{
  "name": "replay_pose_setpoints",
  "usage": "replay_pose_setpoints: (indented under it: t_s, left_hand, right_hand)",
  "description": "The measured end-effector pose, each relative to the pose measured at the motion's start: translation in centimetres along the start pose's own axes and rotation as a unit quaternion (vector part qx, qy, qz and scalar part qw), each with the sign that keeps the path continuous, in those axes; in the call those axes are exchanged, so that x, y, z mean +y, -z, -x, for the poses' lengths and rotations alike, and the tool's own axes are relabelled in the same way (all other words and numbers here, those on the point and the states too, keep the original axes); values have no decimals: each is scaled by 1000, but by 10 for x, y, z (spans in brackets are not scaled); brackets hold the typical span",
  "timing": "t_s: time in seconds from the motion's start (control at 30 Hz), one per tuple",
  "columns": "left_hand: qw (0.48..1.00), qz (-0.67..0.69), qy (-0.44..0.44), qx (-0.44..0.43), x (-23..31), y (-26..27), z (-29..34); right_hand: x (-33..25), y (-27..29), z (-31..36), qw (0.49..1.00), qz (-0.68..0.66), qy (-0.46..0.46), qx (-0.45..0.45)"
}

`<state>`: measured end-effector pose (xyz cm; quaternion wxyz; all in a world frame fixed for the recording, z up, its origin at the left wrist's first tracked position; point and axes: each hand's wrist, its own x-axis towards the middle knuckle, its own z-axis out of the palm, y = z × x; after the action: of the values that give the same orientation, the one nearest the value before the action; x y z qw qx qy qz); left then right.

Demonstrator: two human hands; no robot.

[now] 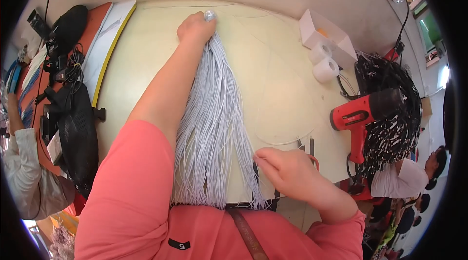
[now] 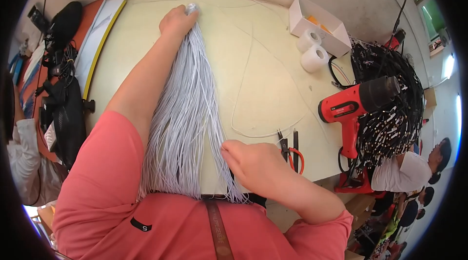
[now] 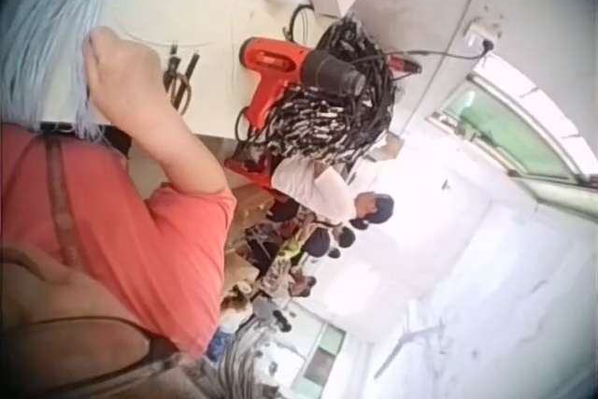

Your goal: The person applies heat to the ends of a bundle of white wires on a workbench using a heat gun.

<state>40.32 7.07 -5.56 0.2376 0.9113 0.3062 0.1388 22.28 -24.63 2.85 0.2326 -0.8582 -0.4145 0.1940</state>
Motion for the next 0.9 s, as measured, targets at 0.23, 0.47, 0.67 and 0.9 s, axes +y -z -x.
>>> replay_pose_setpoints:
  t_s: [0.23, 0.47, 0.67, 0.9]
  left_hand:
    - [1000, 15, -7, 10, -3, -9, -4]
    - [1000, 15, -4, -3, 8, -6, -2]
    - [1000, 14, 17, 10, -12, 2, 0]
    - [1000, 27, -3, 13, 3, -5, -1]
  right_hand:
    - [-9, -26, 6, 999, -28, 39, -17]
    - [-24, -32, 33, 979, -37, 89, -180]
    - [-16, 69, 73, 915, -348, -39, 202]
    - [20, 168, 114, 761, -418, 348, 354]
